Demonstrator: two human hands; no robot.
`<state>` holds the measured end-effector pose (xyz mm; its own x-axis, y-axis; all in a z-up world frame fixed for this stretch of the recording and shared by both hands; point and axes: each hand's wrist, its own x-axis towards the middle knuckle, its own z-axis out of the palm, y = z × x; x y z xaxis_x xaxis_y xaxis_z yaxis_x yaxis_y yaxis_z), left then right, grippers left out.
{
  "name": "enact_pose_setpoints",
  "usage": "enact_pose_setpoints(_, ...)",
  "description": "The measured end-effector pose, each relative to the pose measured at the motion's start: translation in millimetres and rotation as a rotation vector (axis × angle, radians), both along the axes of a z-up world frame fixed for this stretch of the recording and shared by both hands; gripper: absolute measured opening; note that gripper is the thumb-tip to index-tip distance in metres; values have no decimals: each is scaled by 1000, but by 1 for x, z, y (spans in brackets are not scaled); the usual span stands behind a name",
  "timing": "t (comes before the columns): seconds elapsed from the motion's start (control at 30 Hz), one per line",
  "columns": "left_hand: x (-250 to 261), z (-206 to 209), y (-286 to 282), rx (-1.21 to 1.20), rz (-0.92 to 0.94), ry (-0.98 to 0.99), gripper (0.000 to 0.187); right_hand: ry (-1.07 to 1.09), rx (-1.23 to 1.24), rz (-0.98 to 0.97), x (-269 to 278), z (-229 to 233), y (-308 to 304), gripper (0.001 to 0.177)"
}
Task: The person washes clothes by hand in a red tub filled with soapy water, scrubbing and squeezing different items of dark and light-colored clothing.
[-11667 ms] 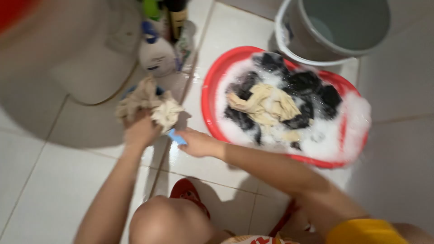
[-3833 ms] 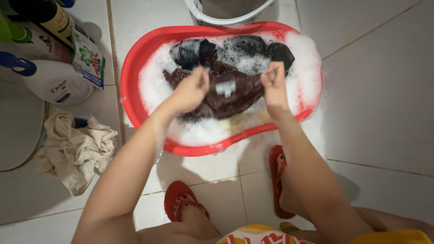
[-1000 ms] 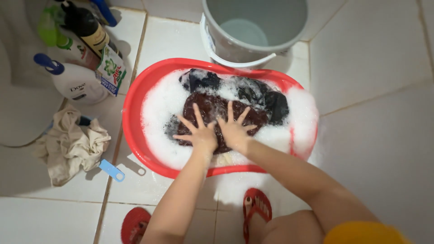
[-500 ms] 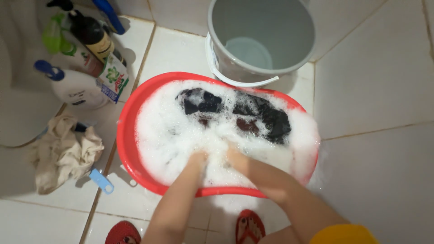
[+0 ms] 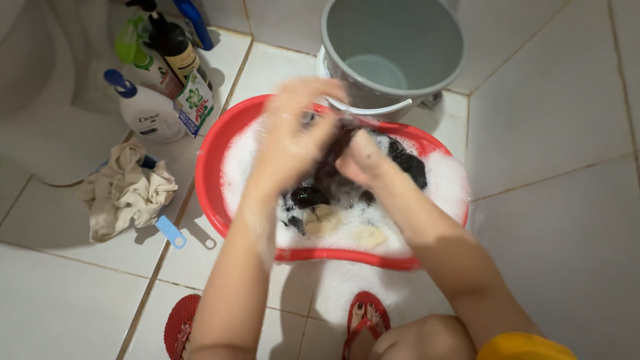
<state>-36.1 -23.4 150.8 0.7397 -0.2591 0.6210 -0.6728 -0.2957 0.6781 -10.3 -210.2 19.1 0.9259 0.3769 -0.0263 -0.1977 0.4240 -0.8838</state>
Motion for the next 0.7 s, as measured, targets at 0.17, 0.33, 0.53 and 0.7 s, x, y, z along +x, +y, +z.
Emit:
enact_pose_setpoints(0.17, 30, -105, 0, -356, -227, 582, 60, -81, 296, 23, -18, 107, -15, 54)
enact_pose_setpoints(0.33, 40, -165, 36, -95, -161, 840, 53, -113, 341, 160, -39, 155, -34, 63)
enact_pose_setpoints(0.53, 29, -174, -1, -1624, -71, 949, 35, 711, 168, -327, -33, 56, -9, 48)
enact_pose_setpoints(0.7, -14, -168, -105, -881, 253, 323, 19, 711, -18, -499, -20, -49, -2, 32)
